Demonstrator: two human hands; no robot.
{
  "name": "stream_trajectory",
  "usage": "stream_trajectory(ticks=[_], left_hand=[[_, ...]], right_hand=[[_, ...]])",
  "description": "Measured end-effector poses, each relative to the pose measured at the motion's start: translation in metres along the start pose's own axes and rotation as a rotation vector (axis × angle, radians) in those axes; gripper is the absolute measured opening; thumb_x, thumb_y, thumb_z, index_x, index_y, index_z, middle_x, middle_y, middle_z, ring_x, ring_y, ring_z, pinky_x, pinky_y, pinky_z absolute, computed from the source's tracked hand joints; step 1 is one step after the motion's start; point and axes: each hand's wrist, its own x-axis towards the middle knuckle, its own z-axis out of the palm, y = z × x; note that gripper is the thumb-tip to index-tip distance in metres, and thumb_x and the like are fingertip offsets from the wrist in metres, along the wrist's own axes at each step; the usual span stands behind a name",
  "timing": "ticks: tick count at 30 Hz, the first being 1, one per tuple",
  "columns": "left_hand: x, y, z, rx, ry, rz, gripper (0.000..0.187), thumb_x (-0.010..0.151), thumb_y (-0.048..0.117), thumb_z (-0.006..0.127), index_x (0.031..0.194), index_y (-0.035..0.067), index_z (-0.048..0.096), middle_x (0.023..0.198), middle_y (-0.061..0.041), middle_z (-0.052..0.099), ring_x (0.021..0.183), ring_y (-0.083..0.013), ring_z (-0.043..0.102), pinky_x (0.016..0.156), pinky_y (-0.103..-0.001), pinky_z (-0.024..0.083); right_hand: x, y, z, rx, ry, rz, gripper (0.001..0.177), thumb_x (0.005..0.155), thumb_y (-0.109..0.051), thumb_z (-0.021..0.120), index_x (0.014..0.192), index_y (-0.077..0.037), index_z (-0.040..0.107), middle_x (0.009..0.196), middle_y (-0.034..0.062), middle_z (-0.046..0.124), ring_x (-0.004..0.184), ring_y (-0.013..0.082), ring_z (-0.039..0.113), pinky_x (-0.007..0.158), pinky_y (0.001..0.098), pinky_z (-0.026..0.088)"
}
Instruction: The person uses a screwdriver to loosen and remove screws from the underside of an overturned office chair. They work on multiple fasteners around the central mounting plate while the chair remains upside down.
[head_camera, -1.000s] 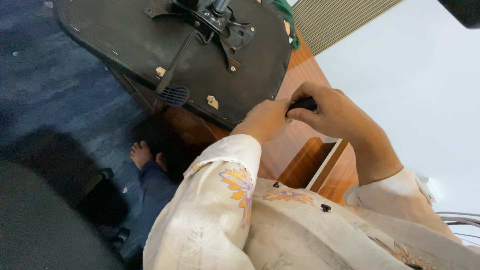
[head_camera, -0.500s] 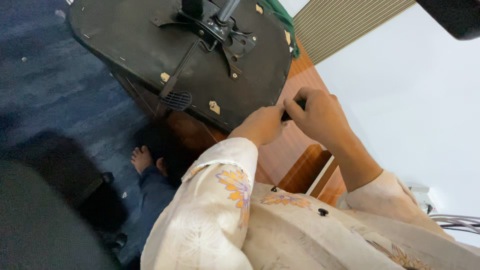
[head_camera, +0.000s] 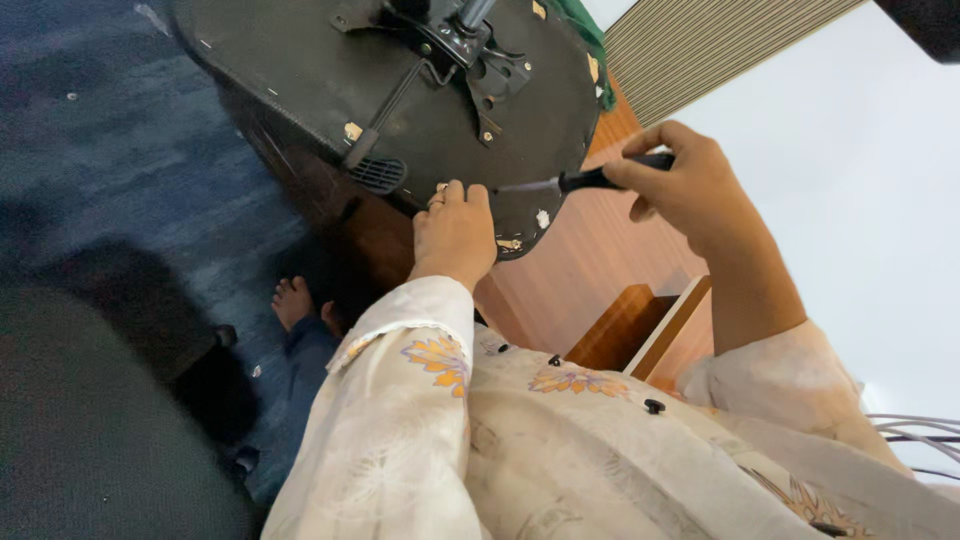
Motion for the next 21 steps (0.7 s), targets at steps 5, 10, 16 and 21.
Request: stream_trajectory(ticks=[5, 10, 16, 21], left_hand=[[-0.009, -0.016, 0.0, -0.013, 0.07, 0.07, 0.023, 0.088, 0.012, 0.061, 0.11, 0.008, 0.064, 0.128, -0.013, 0.06, 0.123, -0.0329, 0.059, 0.093, -0.052, 0.049], [-0.015, -0.014, -0.002, 0.01, 0.022, 0.08, 0.021, 0.089, 0.015, 0.063, 0.108, 0.009, 0.066, 0.125, -0.013, 0.062, 0.126, -0.0317, 0.058, 0.097, -0.049, 0.049], [-0.012, -0.016, -0.002, 0.001, 0.076, 0.097, 0.021, 0.086, 0.011, 0.064, 0.106, 0.008, 0.068, 0.133, -0.019, 0.059, 0.128, -0.0319, 0.056, 0.095, -0.048, 0.049], [-0.013, -0.02, -0.003, -0.002, 0.027, 0.124, 0.019, 0.086, 0.009, 0.064, 0.103, 0.009, 0.071, 0.132, -0.015, 0.06, 0.138, -0.0302, 0.05, 0.1, -0.046, 0.046]], right_hand=[[0.025, -0.005, -0.002, 0.21, -0.08, -0.276, 0.031, 0.089, -0.009, 0.078, 0.114, 0.001, 0.063, 0.091, 0.0081, 0.069, 0.077, 0.0124, 0.069, 0.07, 0.0262, 0.055], [0.037, -0.011, 0.01, 0.146, -0.116, -0.352, 0.031, 0.089, -0.006, 0.078, 0.117, -0.001, 0.064, 0.092, 0.0051, 0.067, 0.081, 0.0117, 0.066, 0.074, 0.0267, 0.055], [0.03, -0.017, 0.025, -0.005, -0.136, -0.375, 0.033, 0.088, -0.007, 0.079, 0.118, -0.003, 0.066, 0.091, 0.0018, 0.066, 0.08, 0.0091, 0.065, 0.071, 0.0246, 0.052], [0.027, -0.021, 0.029, -0.046, -0.124, -0.358, 0.034, 0.088, -0.009, 0.08, 0.118, -0.005, 0.067, 0.087, -0.0011, 0.06, 0.076, 0.0066, 0.056, 0.065, 0.0243, 0.047]])
